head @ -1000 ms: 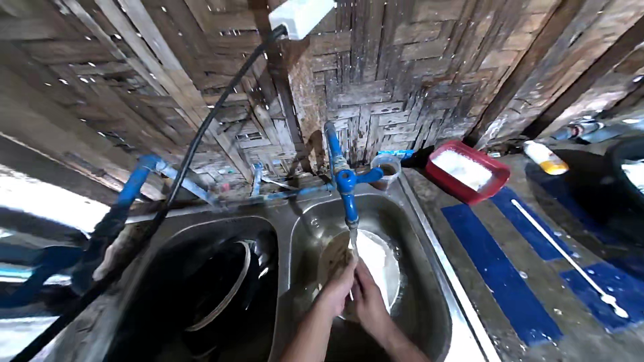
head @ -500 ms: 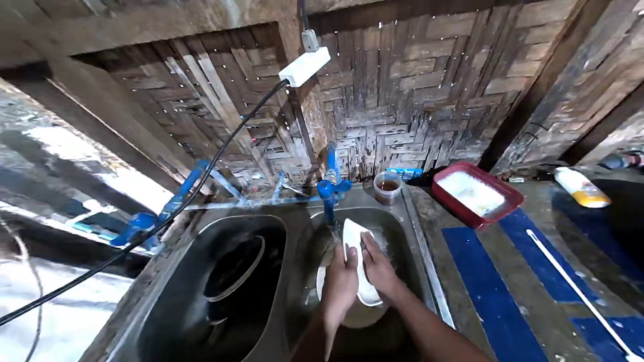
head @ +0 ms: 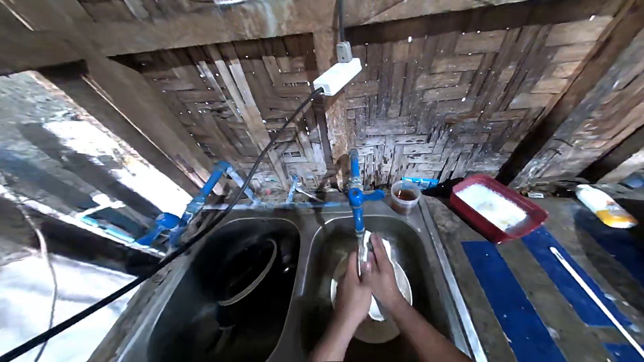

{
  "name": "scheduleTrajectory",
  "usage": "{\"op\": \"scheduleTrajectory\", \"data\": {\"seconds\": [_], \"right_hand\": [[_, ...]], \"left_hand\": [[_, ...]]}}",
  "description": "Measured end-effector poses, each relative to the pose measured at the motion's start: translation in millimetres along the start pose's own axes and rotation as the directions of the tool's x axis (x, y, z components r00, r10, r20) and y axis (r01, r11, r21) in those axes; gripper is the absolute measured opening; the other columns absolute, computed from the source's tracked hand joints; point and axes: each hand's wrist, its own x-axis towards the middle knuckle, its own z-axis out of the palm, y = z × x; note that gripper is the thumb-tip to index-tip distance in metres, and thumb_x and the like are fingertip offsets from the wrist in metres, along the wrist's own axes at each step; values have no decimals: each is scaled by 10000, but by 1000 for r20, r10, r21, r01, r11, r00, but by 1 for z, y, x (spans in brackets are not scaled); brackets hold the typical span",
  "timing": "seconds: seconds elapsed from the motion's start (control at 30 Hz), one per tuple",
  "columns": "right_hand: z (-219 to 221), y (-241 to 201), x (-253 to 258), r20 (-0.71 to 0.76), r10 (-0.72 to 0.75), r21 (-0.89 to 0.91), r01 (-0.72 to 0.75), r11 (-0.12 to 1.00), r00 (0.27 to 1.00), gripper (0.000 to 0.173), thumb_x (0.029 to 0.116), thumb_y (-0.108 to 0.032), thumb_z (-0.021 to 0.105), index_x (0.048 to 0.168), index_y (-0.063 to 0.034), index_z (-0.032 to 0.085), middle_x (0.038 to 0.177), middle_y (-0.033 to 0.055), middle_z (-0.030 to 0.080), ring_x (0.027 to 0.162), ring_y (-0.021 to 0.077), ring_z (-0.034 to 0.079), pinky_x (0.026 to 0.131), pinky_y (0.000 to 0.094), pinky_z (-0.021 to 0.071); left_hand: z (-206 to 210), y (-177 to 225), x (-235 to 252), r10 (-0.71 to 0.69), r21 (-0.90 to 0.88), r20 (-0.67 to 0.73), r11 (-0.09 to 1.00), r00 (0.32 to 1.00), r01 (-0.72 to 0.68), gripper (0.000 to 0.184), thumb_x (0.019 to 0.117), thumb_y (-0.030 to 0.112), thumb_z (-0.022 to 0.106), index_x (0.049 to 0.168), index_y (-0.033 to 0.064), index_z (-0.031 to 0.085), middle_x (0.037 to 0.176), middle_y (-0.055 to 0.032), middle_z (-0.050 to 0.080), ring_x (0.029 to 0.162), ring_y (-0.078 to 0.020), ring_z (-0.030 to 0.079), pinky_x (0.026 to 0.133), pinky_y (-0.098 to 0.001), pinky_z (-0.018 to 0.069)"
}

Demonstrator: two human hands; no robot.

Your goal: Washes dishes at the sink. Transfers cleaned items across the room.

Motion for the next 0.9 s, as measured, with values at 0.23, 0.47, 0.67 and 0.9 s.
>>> {"op": "scheduleTrajectory", "data": {"seconds": [0.23,0.47,0.67,0.9], "right_hand": [[-12,-14,-37,71,-141,-403,158,901,987,329,927,-93,624,1184,-236,772,1393,51,644,1305,251,589,1087,477,506],[-80,-63,3,-377,477,598,-185,780,794,348,1041,-65,388,1328,-5,576,1143,150,686,934,222,692,784,409,603],[20,-58,-29,-167,659,748,-341,569,733,428,1108,-305,314,1353,-54,560,1066,118,705,930,192,692,799,406,598],[39,-70,-42,125,756,962,-266,67,643,614,1094,-469,125,1209,-68,576,957,129,701,869,225,688,733,431,598]], "left_hand": [[-45,-62,51,-161,-522,-56,846,985,109,516,1089,340,486,1552,120,425,1525,-126,506,1368,-219,528,1119,-458,474],[2,-93,25,-269,-572,582,536,768,621,595,1021,352,632,1540,194,389,1394,-123,603,1242,-284,615,991,-542,545],[24,-92,28,-185,-628,599,494,779,601,415,1052,403,556,1362,129,583,1183,-109,698,1074,-242,675,903,-476,573],[19,-84,22,-263,-583,575,533,775,613,622,1059,567,431,1599,299,280,1489,-92,540,1314,-293,571,1010,-583,528]]}}
